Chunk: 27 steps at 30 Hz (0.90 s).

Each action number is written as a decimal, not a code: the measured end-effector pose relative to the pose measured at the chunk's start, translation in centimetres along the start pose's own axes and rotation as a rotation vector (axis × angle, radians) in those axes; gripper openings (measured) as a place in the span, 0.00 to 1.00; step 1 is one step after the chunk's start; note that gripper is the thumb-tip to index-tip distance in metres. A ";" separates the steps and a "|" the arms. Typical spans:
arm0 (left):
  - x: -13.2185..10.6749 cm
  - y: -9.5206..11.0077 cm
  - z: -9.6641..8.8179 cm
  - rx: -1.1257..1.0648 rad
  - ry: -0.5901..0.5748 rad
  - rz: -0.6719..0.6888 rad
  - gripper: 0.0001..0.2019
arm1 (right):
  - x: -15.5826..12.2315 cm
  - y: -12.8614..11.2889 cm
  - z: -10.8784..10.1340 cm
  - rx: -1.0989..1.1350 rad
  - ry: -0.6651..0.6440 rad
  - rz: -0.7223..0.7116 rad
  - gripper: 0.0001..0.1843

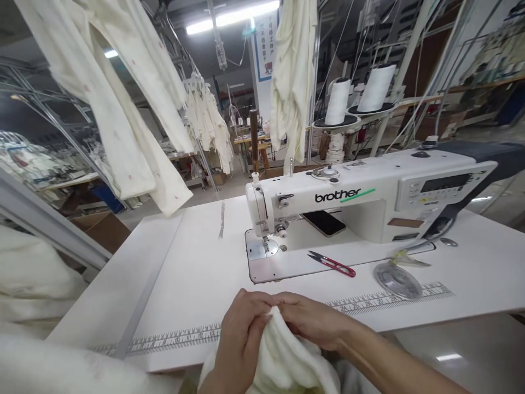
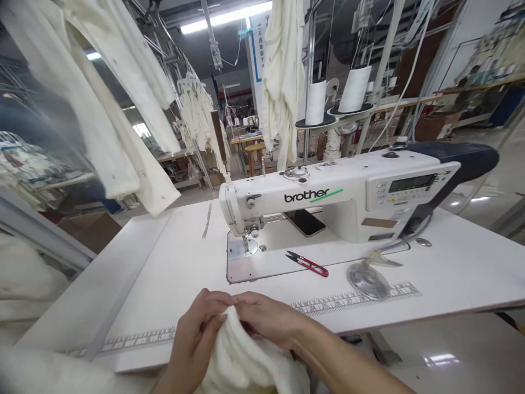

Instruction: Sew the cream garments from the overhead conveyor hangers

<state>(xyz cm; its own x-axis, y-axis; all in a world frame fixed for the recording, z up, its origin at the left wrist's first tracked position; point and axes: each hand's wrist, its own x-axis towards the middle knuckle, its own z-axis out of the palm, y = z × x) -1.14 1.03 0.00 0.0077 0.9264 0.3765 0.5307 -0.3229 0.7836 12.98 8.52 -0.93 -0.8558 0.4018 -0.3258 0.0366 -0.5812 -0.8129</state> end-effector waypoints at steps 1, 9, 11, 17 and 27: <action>-0.1 -0.2 0.2 -0.017 0.020 -0.016 0.08 | 0.0 0.1 0.1 -0.027 0.017 -0.010 0.22; -0.4 -1.6 1.0 0.077 0.286 -0.142 0.05 | -1.5 0.1 2.9 -0.748 0.531 -0.427 0.10; -0.2 -1.3 0.9 0.011 0.284 -0.215 0.03 | -1.4 0.0 3.1 -0.763 0.558 -0.405 0.12; 2.3 0.5 -1.3 -0.278 -0.077 -0.523 0.19 | -1.5 -2.5 0.4 -0.865 0.325 -0.554 0.12; 5.3 -0.9 -1.8 -0.355 -0.197 -0.599 0.10 | -0.6 -2.9 -0.8 -0.804 0.556 -0.416 0.08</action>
<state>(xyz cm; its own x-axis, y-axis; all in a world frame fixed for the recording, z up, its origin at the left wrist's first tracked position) -3.09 5.93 2.17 -0.0281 0.9708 -0.2382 0.1848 0.2392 0.9532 13.81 10.55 1.24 -0.5306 0.8466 0.0421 0.2993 0.2336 -0.9251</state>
